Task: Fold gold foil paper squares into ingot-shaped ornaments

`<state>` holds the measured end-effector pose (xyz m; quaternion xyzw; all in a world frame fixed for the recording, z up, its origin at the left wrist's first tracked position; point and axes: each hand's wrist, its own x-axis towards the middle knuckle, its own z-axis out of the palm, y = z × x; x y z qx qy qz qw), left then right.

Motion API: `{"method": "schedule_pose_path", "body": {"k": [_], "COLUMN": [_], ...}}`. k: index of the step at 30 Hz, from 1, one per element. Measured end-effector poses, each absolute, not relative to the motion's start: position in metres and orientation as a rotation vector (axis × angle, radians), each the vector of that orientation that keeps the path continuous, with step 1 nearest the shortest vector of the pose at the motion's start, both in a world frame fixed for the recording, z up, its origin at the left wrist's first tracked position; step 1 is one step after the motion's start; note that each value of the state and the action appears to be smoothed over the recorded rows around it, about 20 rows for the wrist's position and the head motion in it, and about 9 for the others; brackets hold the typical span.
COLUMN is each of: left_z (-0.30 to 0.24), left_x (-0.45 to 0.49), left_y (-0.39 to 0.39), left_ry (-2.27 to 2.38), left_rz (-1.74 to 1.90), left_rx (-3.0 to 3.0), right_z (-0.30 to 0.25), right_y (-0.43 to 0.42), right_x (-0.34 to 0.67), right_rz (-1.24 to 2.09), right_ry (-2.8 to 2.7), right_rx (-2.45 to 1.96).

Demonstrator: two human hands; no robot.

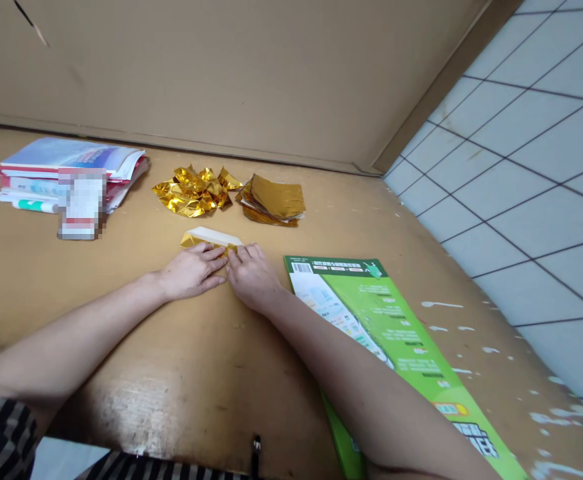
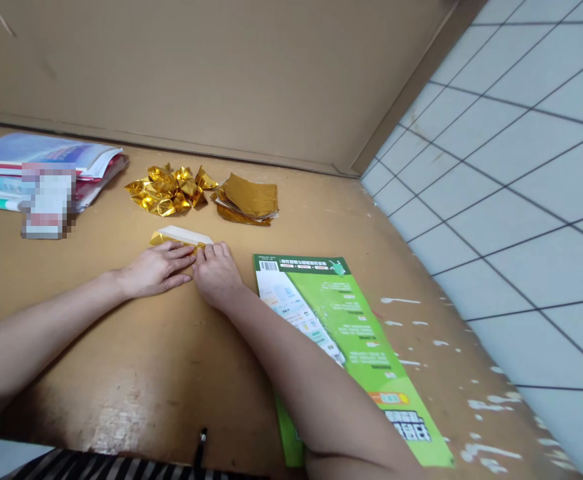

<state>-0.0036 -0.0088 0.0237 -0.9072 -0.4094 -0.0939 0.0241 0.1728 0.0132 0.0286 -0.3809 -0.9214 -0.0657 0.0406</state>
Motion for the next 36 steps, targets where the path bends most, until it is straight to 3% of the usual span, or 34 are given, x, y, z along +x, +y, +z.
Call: {"method": "schedule_pose_path", "body": {"k": [15,28,36], "left_z": [0.032,0.03,0.015], "left_x": [-0.054,-0.065,-0.072], "left_y": [0.013,0.019,0.027], "left_ry": [-1.38,-1.37,-1.388], "left_rz": [-0.49,-0.489,-0.742], "left_rx": [-2.856,-2.784,-2.795], "right_z": [0.026,0.026,0.021], "right_y": [0.018,0.018,0.02], "right_x": [0.177,0.176,0.177], "right_rz": [0.149,0.173,0.119], "right_ry": [-2.796,-2.798,-2.772], "right_rx": [-1.172,-1.188,-1.141]}}
